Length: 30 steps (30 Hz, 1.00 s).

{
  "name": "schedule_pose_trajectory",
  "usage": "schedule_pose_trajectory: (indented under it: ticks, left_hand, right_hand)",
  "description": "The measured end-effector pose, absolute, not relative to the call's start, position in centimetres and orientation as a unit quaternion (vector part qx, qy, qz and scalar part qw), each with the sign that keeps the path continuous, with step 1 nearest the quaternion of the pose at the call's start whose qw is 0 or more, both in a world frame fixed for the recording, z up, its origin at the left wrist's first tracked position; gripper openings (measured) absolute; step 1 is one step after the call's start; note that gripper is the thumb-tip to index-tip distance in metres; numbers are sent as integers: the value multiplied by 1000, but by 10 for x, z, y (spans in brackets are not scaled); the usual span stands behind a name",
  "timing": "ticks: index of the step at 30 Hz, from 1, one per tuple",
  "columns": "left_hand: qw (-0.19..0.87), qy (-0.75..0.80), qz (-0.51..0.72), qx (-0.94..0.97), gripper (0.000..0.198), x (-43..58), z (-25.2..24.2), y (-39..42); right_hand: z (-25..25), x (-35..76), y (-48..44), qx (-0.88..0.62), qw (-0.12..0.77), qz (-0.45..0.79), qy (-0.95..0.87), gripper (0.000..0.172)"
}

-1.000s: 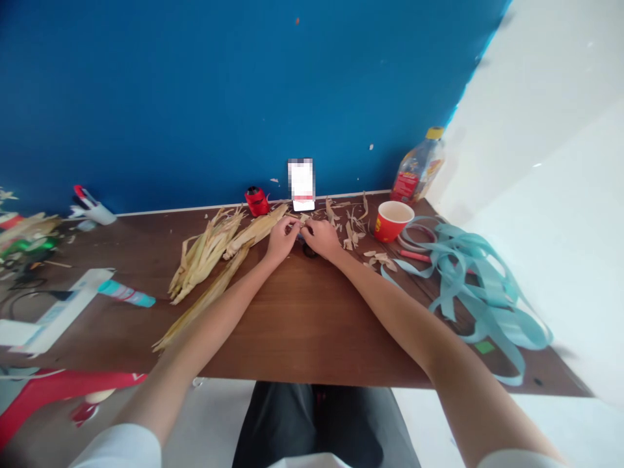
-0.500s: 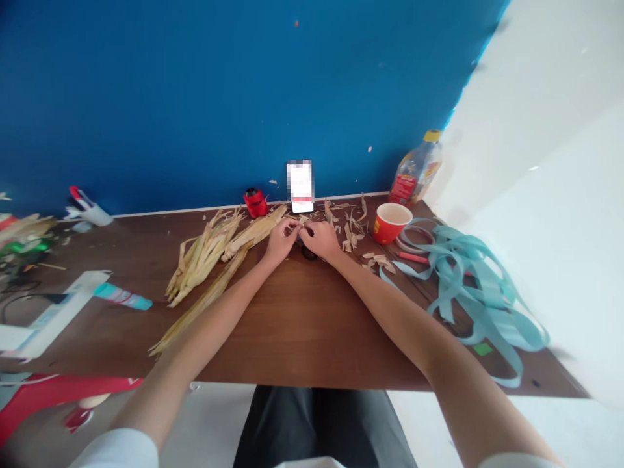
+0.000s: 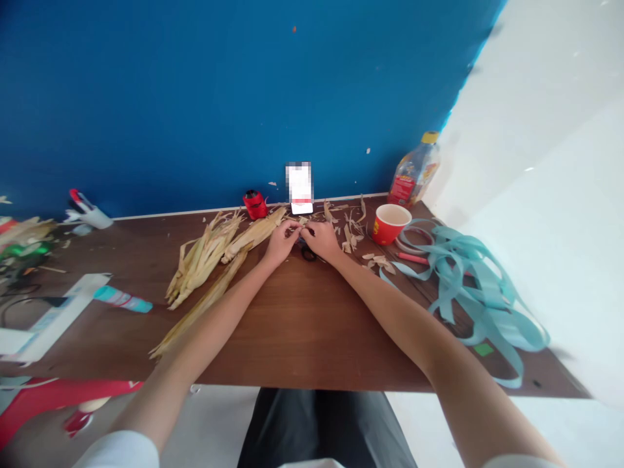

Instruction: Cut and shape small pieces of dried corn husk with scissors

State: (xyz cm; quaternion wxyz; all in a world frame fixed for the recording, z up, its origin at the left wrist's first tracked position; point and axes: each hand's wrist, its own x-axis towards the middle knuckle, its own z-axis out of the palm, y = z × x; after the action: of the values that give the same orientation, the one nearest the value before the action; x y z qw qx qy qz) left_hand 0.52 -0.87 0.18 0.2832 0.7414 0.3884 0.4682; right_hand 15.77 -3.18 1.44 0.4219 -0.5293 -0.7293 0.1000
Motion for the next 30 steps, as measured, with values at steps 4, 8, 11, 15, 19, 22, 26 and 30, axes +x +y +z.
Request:
schedule_pose_trajectory:
  ticks: [4, 8, 11, 15, 19, 22, 26, 30]
  left_hand:
    - [286, 389, 473, 737, 17, 6, 4, -11]
    - [281, 391, 471, 739, 16, 5, 4, -10]
    - [283, 392, 464, 742, 15, 5, 4, -9]
    - [289, 395, 466, 737, 15, 6, 3, -9]
    - [293, 392, 463, 739, 17, 6, 3, -9]
    - [298, 386, 461, 741, 18, 7, 3, -10]
    - [297, 384, 471, 737, 19, 7, 5, -12]
    - [295, 386, 479, 731, 19, 7, 5, -12]
  right_hand:
    - [14, 157, -32, -526, 439, 102, -722, 24]
    - [15, 156, -32, -529, 449, 107, -712, 23]
    - [15, 155, -32, -528, 450, 108, -712, 21]
    - [16, 155, -33, -527, 433, 106, -723, 20]
    - [16, 156, -33, -522, 427, 94, -732, 22]
    - [15, 157, -33, -536, 432, 61, -722, 25]
    - [13, 157, -34, -562, 424, 27, -710, 25]
    - [14, 157, -35, -559, 422, 27, -713, 25]
